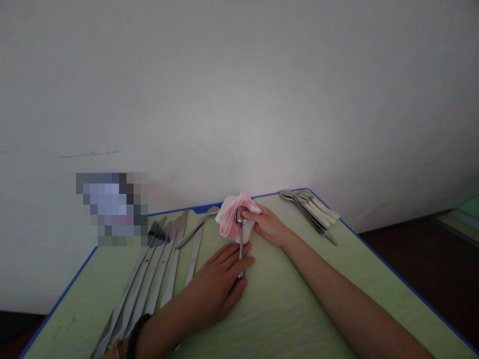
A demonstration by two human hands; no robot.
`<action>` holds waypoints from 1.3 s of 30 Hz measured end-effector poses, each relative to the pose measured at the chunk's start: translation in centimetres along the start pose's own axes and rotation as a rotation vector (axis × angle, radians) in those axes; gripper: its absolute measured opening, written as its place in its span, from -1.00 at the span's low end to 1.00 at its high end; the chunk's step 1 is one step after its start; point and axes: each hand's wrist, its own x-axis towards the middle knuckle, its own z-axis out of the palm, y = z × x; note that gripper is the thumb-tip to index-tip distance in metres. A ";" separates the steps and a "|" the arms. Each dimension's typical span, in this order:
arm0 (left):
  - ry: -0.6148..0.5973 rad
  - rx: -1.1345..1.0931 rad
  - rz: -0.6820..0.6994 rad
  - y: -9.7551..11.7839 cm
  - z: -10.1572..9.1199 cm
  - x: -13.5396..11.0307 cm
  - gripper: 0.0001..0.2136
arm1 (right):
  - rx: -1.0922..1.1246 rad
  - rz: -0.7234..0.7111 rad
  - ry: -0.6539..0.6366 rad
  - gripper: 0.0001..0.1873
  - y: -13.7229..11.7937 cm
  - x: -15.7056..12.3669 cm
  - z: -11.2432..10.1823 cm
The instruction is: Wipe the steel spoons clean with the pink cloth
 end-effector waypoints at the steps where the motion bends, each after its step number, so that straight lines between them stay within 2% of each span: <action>1: -0.003 0.002 -0.002 0.0 0.0 0.0 -0.61 | -0.004 -0.001 -0.002 -0.76 0.0 0.0 0.0; 19: -0.008 -0.017 0.004 0.4 -0.4 0.1 -0.60 | -0.081 -0.004 -0.036 -0.81 -0.2 -0.2 0.1; 26: -0.024 -0.027 -0.012 0.3 -0.3 0.1 -0.60 | -0.090 -0.016 -0.023 -0.73 0.0 -0.2 -0.2; 33: 0.021 -0.065 -0.019 0.3 0.0 0.0 -0.57 | -0.056 -0.013 -0.036 -0.74 -0.2 -0.3 0.0; 39: 0.041 -0.127 -0.030 0.4 -0.3 0.0 -0.60 | -0.042 0.009 0.006 -0.73 0.1 -0.2 -0.2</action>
